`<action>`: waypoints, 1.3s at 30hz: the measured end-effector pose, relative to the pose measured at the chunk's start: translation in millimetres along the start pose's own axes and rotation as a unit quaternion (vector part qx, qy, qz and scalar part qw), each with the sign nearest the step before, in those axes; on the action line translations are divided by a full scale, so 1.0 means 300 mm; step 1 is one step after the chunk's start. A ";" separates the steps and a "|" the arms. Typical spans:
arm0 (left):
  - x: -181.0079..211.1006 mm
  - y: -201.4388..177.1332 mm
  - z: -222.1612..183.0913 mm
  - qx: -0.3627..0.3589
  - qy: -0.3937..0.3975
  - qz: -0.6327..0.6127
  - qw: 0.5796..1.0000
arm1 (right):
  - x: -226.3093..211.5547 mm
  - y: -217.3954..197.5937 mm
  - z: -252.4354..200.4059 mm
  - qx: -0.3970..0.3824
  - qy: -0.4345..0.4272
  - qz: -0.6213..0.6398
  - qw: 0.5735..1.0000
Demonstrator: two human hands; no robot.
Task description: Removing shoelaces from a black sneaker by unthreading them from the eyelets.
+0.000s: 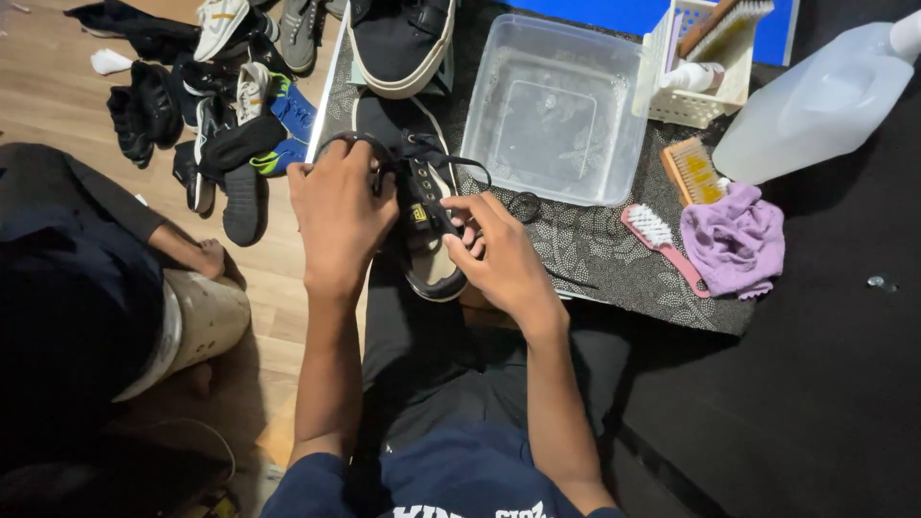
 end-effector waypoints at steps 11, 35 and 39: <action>0.019 -0.023 0.049 -0.053 -0.001 -0.076 0.996 | 0.008 0.009 0.003 0.007 -0.011 -0.011 1.000; 0.042 -0.089 0.078 -0.131 0.111 -0.421 0.891 | -0.034 0.005 -0.001 0.007 -0.007 -0.030 1.000; 0.021 -0.046 0.057 -0.062 0.082 -0.480 0.871 | -0.044 0.002 -0.005 0.007 0.002 -0.017 1.000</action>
Point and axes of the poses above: each hand's wrist, its own z-axis towards the middle knuckle, its own y-axis out of the palm, x = y × z, the point moved 6 cm from there along z, towards the middle knuckle, and after that the axes turned 9 degrees about -x, right-handed, at the moved point
